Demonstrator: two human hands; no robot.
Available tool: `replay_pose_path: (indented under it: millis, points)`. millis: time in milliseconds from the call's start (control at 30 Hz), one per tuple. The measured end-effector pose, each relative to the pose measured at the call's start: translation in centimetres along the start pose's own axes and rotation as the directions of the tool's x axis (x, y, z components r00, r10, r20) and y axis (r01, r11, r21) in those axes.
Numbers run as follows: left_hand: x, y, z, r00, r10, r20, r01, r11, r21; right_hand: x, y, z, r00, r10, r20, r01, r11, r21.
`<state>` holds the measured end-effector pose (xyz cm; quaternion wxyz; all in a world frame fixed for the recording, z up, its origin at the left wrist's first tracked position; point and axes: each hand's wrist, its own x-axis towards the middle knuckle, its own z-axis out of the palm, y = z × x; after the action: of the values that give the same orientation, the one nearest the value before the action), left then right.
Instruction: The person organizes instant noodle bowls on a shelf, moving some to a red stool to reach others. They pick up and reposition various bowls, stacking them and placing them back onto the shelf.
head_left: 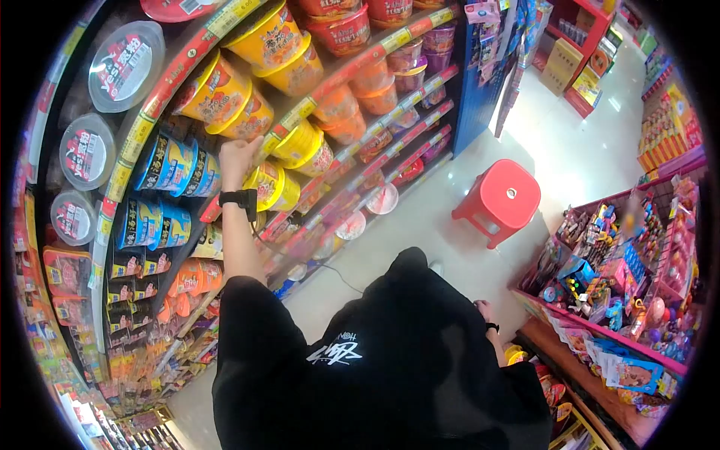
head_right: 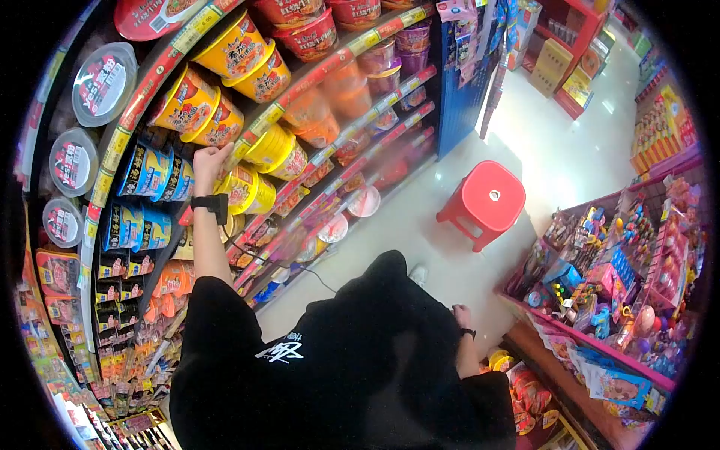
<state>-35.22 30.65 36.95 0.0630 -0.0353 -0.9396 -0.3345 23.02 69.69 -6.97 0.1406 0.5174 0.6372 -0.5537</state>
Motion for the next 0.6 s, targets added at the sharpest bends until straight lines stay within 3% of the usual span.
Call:
replay_pose_path:
  millis: [67,167,367,600]
  points:
    - [0.0,0.2,0.0,1.000,0.011,-0.011,-0.011,1.000,0.012,0.4,0.3,0.3,0.997,-0.079,0.026,0.080,0.995,-0.057]
    - [0.1,0.1,-0.2,0.999,0.046,-0.005,-0.046,0.999,0.012,0.6,0.6,0.5,0.979,-0.170,0.117,0.169,0.985,0.019]
    - [-0.1,0.6,-0.3,0.999,0.010,0.034,-0.010,1.000,-0.013,1.3,1.0,0.0,0.998,-0.042,0.037,0.046,0.994,-0.103]
    - [-0.7,1.1,-0.6,0.997,0.021,0.078,-0.009,0.989,-0.149,1.8,0.8,-0.5,0.993,-0.044,0.112,0.054,0.994,-0.091]
